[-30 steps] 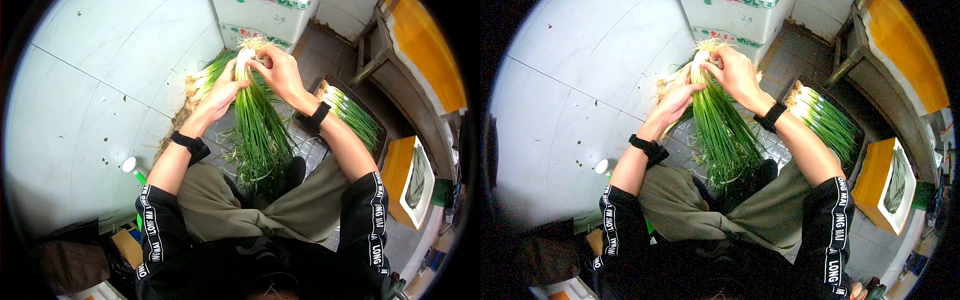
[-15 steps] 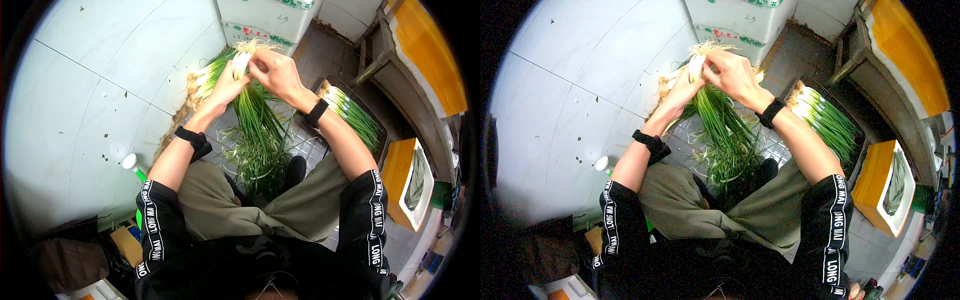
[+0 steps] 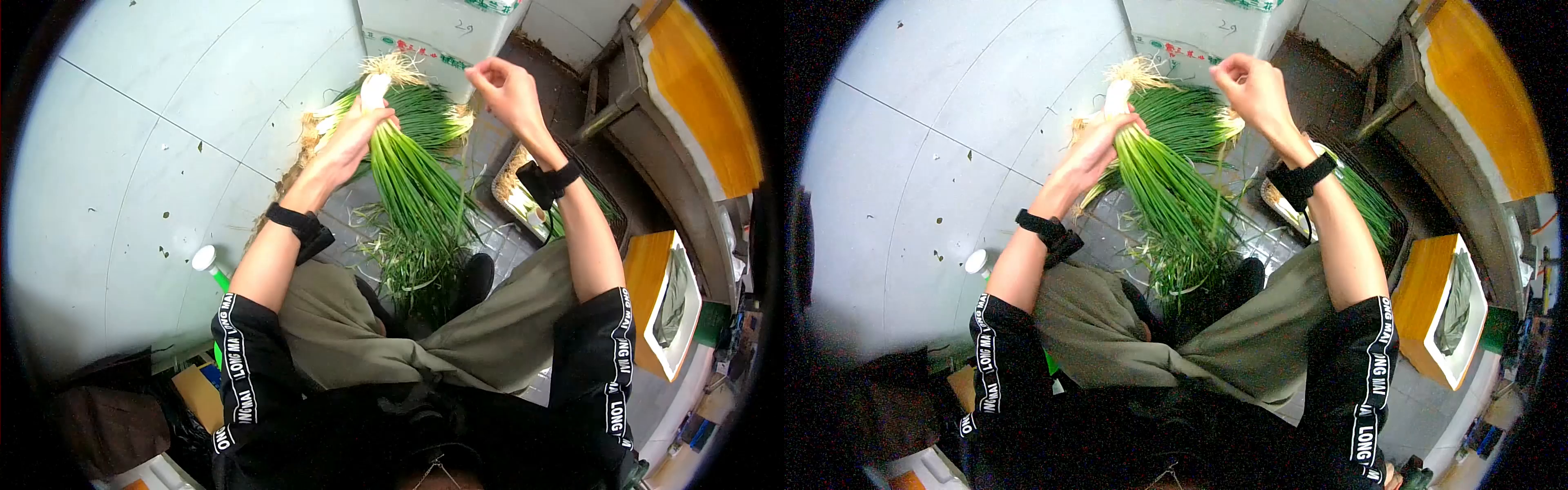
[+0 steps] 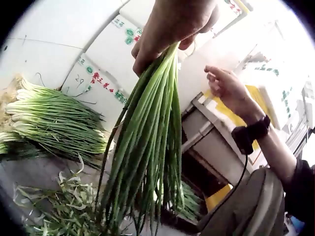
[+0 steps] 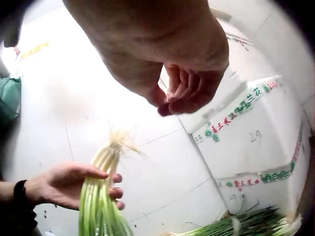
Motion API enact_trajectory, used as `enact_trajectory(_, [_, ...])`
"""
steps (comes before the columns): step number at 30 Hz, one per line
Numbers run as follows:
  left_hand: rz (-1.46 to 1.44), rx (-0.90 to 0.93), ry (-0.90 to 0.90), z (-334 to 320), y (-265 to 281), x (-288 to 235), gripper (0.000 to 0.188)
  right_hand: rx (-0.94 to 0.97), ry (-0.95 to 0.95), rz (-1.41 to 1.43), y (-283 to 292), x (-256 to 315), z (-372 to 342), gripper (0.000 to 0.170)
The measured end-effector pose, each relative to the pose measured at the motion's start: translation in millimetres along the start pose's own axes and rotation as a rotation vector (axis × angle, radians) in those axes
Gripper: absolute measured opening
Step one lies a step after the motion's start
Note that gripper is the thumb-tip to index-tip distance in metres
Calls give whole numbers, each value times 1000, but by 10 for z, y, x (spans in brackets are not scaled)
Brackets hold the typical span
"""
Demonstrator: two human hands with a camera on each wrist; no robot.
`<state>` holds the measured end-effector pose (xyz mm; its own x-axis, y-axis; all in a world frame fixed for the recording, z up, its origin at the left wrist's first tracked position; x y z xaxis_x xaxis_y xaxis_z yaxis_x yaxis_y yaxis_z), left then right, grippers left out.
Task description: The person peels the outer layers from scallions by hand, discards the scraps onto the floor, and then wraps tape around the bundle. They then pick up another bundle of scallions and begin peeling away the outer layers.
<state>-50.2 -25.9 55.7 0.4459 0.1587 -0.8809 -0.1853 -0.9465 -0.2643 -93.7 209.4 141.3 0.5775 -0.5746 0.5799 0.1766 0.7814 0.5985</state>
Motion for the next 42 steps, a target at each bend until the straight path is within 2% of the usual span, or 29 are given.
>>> enact_trajectory(1, [-1,-1,5,-1,50,-21,36,2,-4,2,20,39,-45,30])
enact_trajectory(3, [-40,53,-29,-35,109,-103,37,179,-167,174,-68,63,-122,29])
enact_trajectory(5, [-67,50,-42,-78,176,-186,38,309,-205,246,-51,23,-161,26])
enact_trajectory(7, [-92,64,-95,-127,277,-267,41,455,-250,200,-79,110,-287,26])
enact_trajectory(9, [-115,61,-92,-130,387,-288,42,639,-68,48,-251,92,-457,27])
enact_trajectory(11, [-197,52,-74,-100,518,-240,43,739,247,-302,-447,87,-733,31])
enact_trajectory(14, [-249,72,-93,-152,571,-251,46,720,321,-417,-542,154,-972,37])
enact_trajectory(16, [-234,72,-106,-196,585,-264,45,878,334,-477,-663,167,-1025,33])
enact_trajectory(19, [-214,83,-123,-232,575,-281,45,865,307,-490,-755,253,-853,27])
enact_trajectory(20, [-209,91,-122,-220,580,-265,44,768,396,-468,-752,321,-817,19])
enact_trajectory(21, [-209,91,-119,-224,572,-267,44,768,393,-466,-765,277,-833,19])
enact_trajectory(23, [-202,87,-107,-228,564,-270,44,703,549,-684,-787,221,-858,6])
enact_trajectory(24, [-201,87,-104,-247,555,-278,44,703,546,-681,-781,266,-824,6])
enact_trajectory(26, [-192,112,-104,-270,524,-297,44,850,319,-791,-785,174,-733,12])
enact_trajectory(27, [-194,114,-102,-266,520,-284,44,853,318,-791,-813,187,-705,12])
enact_trajectory(29, [-132,107,-100,-268,485,-273,44,641,382,-463,-806,387,-578,12])
enact_trajectory(30, [-135,106,-100,-263,476,-261,44,579,429,-336,-794,577,-551,13])
enact_trajectory(31, [-156,138,-81,-271,443,-238,44,581,430,-336,-822,702,-565,13])
enact_trajectory(33, [-175,170,-56,-258,377,-202,44,442,409,-102,-823,917,-554,18])
enact_trajectory(37, [-202,211,-16,-198,207,-102,44,328,534,-59,-899,1114,-562,22])
enact_trajectory(39, [-218,206,-4,-175,128,-72,43,175,639,-98,-890,1166,-559,26])
enact_trajectory(42, [-214,192,-13,-183,9,-86,40,149,621,-123,-949,1098,-544,28])
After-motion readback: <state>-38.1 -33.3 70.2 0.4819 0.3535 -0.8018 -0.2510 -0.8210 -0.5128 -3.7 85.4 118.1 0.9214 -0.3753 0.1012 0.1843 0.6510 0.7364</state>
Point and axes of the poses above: each hand's wrist, its own z-axis towards the middle knuckle, its own y-axis out of the back of the hand, x = y × z, the point moved 7 cm from there along z, towards the middle knuckle, and after that the axes turned 12 degrees about y, right-handed, at the moved point
